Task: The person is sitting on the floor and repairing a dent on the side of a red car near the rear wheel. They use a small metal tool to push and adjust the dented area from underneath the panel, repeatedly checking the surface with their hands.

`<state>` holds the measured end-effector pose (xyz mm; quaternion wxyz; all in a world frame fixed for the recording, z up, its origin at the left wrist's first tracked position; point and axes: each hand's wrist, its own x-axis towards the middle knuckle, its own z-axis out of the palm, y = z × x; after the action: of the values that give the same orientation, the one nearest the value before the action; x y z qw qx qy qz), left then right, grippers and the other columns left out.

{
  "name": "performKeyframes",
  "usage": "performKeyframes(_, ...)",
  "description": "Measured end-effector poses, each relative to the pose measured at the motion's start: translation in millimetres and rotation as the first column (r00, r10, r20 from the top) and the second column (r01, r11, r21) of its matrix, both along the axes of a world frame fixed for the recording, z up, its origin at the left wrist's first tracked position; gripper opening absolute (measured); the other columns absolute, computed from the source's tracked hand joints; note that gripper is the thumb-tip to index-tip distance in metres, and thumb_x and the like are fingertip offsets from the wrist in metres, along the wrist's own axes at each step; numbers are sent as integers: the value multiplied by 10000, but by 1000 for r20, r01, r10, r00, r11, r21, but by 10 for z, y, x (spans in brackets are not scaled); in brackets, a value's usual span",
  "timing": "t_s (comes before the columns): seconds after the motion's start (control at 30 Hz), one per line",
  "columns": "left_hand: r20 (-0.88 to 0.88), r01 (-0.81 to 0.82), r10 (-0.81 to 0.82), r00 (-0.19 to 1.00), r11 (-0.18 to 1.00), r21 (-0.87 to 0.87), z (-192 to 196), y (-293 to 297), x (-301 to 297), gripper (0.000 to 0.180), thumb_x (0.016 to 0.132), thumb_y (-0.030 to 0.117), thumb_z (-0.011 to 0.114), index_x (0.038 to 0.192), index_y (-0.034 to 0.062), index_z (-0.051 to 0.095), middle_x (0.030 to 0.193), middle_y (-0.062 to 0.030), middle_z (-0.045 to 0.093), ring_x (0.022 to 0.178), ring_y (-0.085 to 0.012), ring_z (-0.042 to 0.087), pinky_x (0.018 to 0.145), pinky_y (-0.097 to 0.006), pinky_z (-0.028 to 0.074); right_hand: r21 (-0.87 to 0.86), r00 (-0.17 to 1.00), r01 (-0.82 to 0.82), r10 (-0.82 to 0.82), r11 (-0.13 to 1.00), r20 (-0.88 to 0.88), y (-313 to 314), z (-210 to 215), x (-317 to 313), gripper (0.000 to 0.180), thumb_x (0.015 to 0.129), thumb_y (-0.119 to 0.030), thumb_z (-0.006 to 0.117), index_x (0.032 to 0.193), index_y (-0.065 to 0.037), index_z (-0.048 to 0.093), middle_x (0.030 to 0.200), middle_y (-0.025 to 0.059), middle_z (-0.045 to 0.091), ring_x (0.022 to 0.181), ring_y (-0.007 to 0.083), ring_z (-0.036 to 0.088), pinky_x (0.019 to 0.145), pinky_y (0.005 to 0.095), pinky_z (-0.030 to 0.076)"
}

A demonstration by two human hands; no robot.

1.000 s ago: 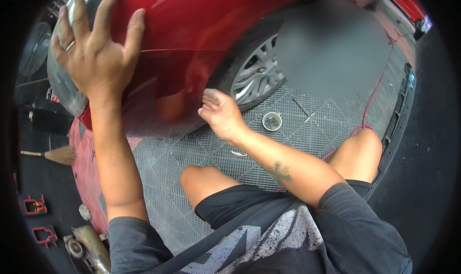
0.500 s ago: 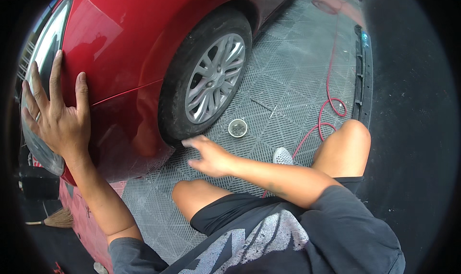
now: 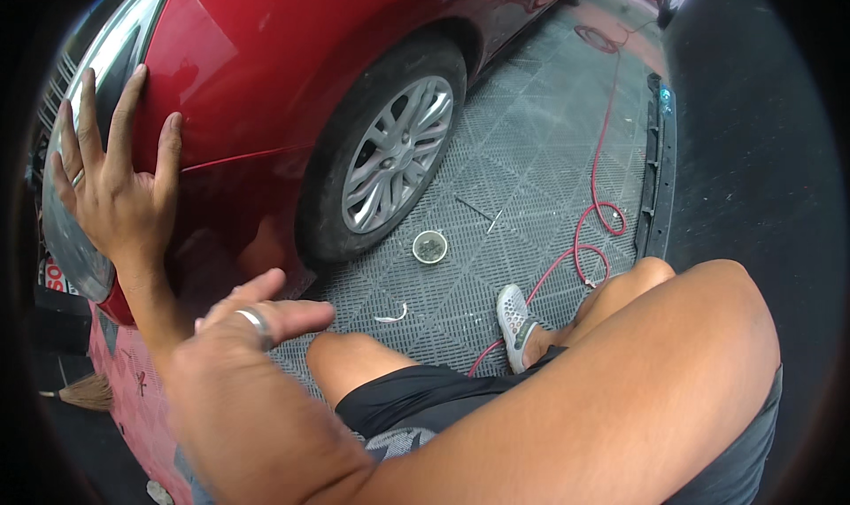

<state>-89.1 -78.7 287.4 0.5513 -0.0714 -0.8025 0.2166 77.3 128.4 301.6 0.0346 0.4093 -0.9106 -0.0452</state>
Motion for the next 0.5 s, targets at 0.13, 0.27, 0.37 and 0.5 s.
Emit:
performKeyframes(0.13,19,-10,8,1000,997,81,-30,469,-98,520,904,570,718,1403,435,661,1632,48,483,1521,-243,409,1254,-450,203,65,997,68,-65,996,-44,157,175,54,497,871,-204,666,1314,22,646,1113,199,731,917,312,729,651,411,563)
performKeyframes(0.27,39,-44,43,998,998,37,-33,-37,127,508,900,539,725,1390,413,678,1628,34,487,1533,-246,395,1264,-450,213,15,999,-1,2,1000,-38,178,272,10,540,865,-204,670,1347,37,640,1180,209,732,933,313,743,608,405,580)
performKeyframes(0.37,60,-19,16,998,999,47,8,-168,167,501,903,513,728,1391,405,680,1632,33,484,1542,-240,386,1273,-451,206,195,995,97,-100,976,9,666,81,-119,571,860,-204,674,1371,49,634,1230,217,732,945,313,753,576,401,594)
performKeyframes(0.5,58,30,-35,998,996,79,22,53,112,499,906,493,739,1394,410,677,1635,31,482,1545,-232,385,1278,-435,208,517,783,263,-493,814,378,1450,-378,-48,696,916,-288,713,1484,61,515,1278,205,702,1057,331,735,852,392,601)
